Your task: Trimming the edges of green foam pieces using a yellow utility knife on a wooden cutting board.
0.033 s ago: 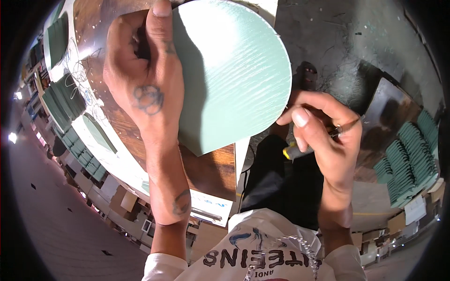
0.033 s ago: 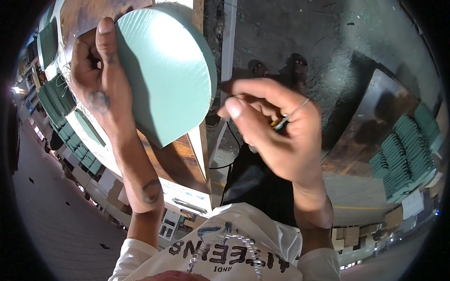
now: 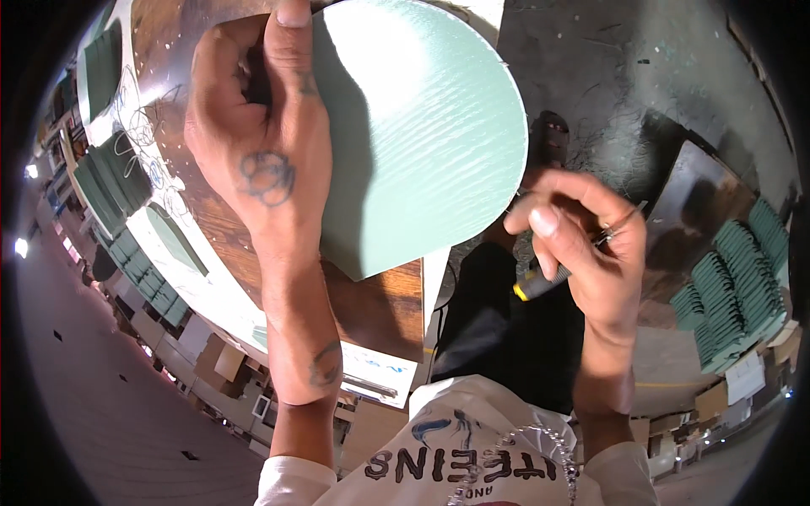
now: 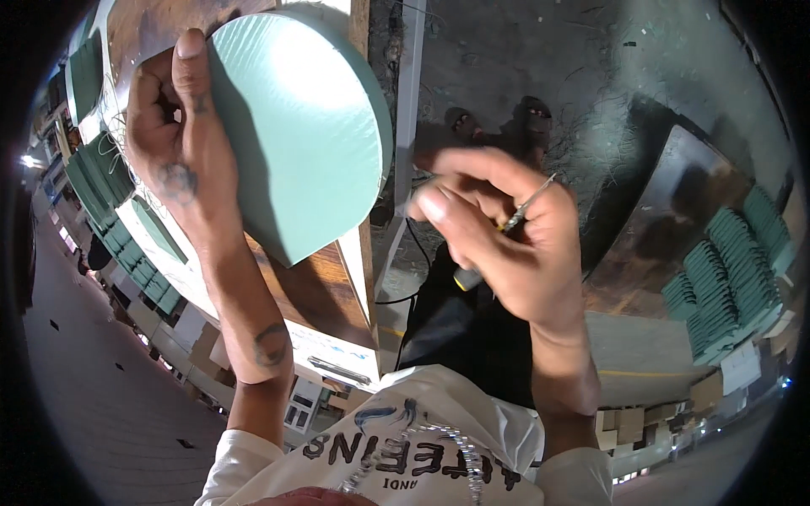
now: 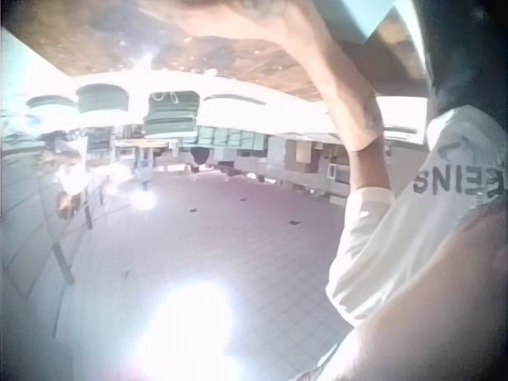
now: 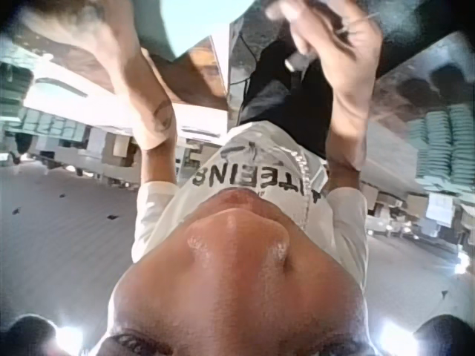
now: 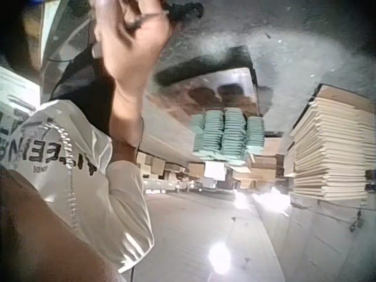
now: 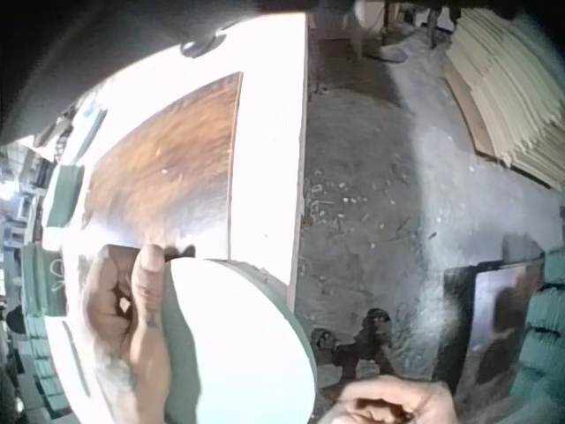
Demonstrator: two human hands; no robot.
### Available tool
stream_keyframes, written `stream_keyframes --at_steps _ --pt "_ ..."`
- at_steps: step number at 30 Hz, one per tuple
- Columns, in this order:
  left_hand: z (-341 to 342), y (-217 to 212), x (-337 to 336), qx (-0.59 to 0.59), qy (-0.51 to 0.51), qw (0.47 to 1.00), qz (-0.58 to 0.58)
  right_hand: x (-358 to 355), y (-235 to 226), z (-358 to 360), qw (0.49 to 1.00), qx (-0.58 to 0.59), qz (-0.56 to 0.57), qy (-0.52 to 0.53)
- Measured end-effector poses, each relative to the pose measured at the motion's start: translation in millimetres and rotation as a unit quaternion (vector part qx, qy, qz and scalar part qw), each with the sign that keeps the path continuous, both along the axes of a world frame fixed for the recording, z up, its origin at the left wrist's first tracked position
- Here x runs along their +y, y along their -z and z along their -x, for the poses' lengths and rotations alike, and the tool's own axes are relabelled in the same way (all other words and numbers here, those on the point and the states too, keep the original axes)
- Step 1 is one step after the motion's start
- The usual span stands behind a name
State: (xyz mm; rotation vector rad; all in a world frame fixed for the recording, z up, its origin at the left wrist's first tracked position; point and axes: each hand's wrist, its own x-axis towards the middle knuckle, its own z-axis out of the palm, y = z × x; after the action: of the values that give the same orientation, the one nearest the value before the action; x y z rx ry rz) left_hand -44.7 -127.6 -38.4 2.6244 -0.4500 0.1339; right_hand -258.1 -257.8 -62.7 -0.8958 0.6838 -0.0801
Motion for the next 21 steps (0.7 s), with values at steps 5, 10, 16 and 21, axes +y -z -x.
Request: stream_keyframes --at_steps 5,10,16,21 --pt "-19 12 26 -0.043 0.312 0.939 0.135 8 22 86 0.939 0.249 -0.189 -0.141" --pt "29 -40 -1 0.073 0.425 0.896 -0.107 33 22 184 0.898 0.336 -0.19 -0.211" --pt "32 -54 -12 0.081 0.414 0.889 -0.178 74 -4 210 0.916 0.257 0.097 -0.293" --pt "25 -30 2 0.034 0.278 0.955 -0.098 71 3 203 0.883 0.3 0.18 -0.314"
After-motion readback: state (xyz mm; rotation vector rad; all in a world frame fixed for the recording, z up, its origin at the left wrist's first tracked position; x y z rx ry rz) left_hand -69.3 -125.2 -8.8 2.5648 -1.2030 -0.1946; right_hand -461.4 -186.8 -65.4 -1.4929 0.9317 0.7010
